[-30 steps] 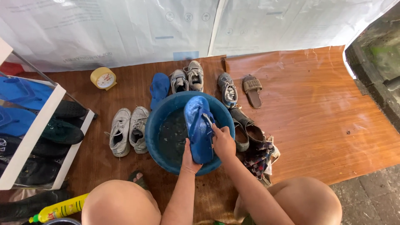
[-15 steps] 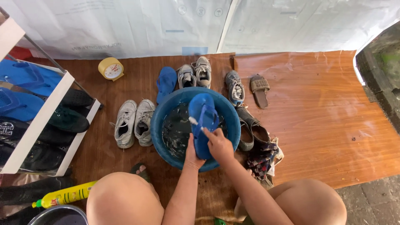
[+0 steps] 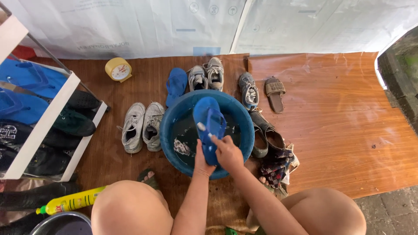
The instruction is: Scrubbing a blue rubber sandal with a toothbrush and water in a bucket
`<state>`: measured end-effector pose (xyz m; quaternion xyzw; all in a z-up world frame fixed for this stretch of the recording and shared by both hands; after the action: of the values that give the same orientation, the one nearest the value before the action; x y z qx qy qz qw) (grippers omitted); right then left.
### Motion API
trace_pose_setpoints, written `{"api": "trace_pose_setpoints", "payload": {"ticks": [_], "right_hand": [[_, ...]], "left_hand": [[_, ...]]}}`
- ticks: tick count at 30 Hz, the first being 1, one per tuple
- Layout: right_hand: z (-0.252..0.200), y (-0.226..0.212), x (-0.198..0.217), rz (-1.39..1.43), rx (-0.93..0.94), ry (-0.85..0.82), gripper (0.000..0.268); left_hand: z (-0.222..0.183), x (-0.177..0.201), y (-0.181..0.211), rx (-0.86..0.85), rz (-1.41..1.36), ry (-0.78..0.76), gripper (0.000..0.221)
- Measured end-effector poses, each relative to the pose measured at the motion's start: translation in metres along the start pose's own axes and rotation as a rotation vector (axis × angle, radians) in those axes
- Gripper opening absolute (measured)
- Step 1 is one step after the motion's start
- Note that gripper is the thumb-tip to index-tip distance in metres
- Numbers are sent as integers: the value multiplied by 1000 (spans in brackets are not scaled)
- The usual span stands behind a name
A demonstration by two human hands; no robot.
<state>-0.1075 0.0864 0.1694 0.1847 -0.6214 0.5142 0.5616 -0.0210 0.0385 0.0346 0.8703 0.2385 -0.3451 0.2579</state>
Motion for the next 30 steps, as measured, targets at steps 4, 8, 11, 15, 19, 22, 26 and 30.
{"api": "trace_pose_setpoints", "payload": {"ticks": [4,8,11,15,19,22,26,30], "right_hand": [[-18,-20,-5,65,55,-68,49],[-6,-6,-2,-52,69,53,52],[5,0,15,-51,52,148,46],[19,17,24,-51,-68,119,47],[16,27,19,-40,-161,51,45],[0,27,-8,-66,-80,49,47],[-19,15,-21,59,-23,-69,47],[-23,23,-31,97,-40,-117,43]], "left_hand": [[-16,-13,38,-96,28,115,50],[17,13,12,-44,37,56,56],[-4,-5,-3,4,57,26,56],[-27,-12,-13,80,103,-18,64],[-27,-13,-9,64,80,-13,61],[3,-1,-7,36,6,7,66],[5,10,17,-5,-39,47,71],[-2,14,26,-57,-17,169,76]]}}
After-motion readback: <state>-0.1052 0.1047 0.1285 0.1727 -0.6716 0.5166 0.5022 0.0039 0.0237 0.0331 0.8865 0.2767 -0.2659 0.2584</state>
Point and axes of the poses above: each hand's wrist, its own z-axis towards the middle knuckle, its own x-axis out of the back of the hand, y = z × x, the point moved 7 cm from there along z, towards the middle knuckle, and after that the axes turned 10 degrees about -x, right-handed, at the moved point
